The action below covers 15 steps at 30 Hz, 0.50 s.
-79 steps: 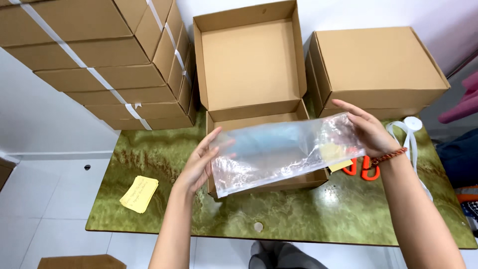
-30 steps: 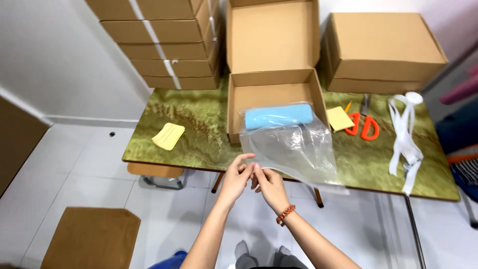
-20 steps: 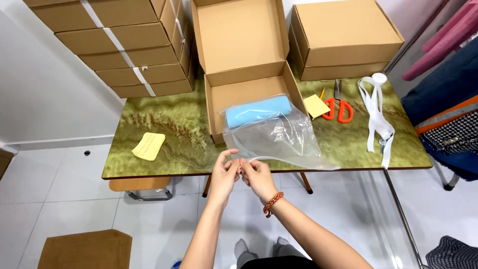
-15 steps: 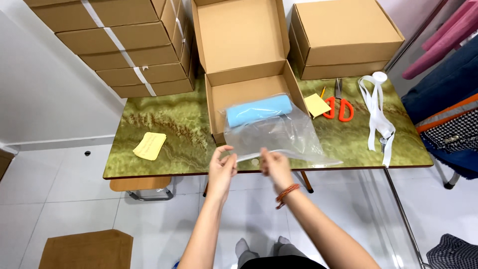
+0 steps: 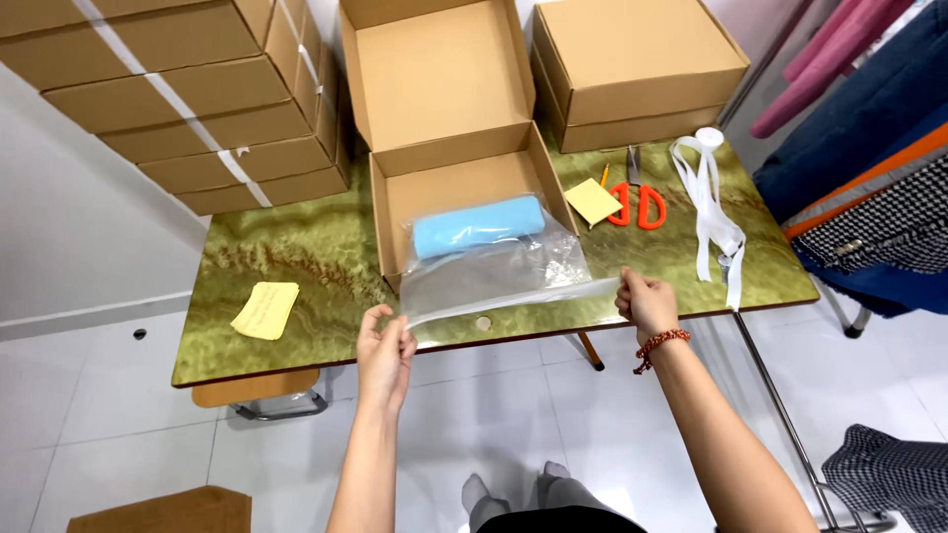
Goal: Packing a blue shirt into a cardboard box, applying sticky notes, and wrapping it with a white ribbon
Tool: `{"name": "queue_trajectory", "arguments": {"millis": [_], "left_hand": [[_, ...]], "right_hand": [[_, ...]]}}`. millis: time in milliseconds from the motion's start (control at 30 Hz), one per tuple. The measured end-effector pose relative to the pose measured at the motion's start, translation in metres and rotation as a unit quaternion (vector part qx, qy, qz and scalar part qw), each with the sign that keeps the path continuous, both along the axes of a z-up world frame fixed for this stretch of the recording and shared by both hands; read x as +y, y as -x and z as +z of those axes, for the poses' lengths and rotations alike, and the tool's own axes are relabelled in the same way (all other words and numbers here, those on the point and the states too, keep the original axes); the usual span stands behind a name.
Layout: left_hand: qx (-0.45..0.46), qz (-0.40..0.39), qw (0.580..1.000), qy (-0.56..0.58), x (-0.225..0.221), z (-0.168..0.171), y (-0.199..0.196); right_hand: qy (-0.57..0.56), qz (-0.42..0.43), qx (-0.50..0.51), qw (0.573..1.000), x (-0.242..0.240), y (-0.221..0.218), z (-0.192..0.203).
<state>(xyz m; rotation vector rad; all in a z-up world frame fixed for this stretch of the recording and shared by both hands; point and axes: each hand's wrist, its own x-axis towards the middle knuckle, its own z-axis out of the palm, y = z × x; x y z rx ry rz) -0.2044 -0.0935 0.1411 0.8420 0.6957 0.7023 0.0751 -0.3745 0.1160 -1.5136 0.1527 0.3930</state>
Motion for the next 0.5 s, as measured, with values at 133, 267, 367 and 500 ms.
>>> {"name": "queue_trajectory", "arguments": {"millis": [133, 267, 367, 500], "left_hand": [[0.015, -0.010, 1.000, -0.024, 0.002, 0.013, 0.003], [0.172, -0.147, 0.965, -0.133, 0.011, 0.028, 0.019], [0.350, -0.226, 0.864, -0.282, 0.030, 0.000, 0.022], [0.441, -0.180, 0.719, -0.507, -0.005, 0.021, -0.015]], "right_hand": [[0.010, 0.010, -0.001, 1.000, -0.008, -0.009, 0.006], [0.029, 0.024, -0.025, 0.999, -0.009, -0.001, 0.035], [0.013, 0.029, -0.021, 0.999, -0.004, 0.001, 0.042], [-0.020, 0.019, -0.016, 0.999, 0.005, 0.010, 0.059]]}}
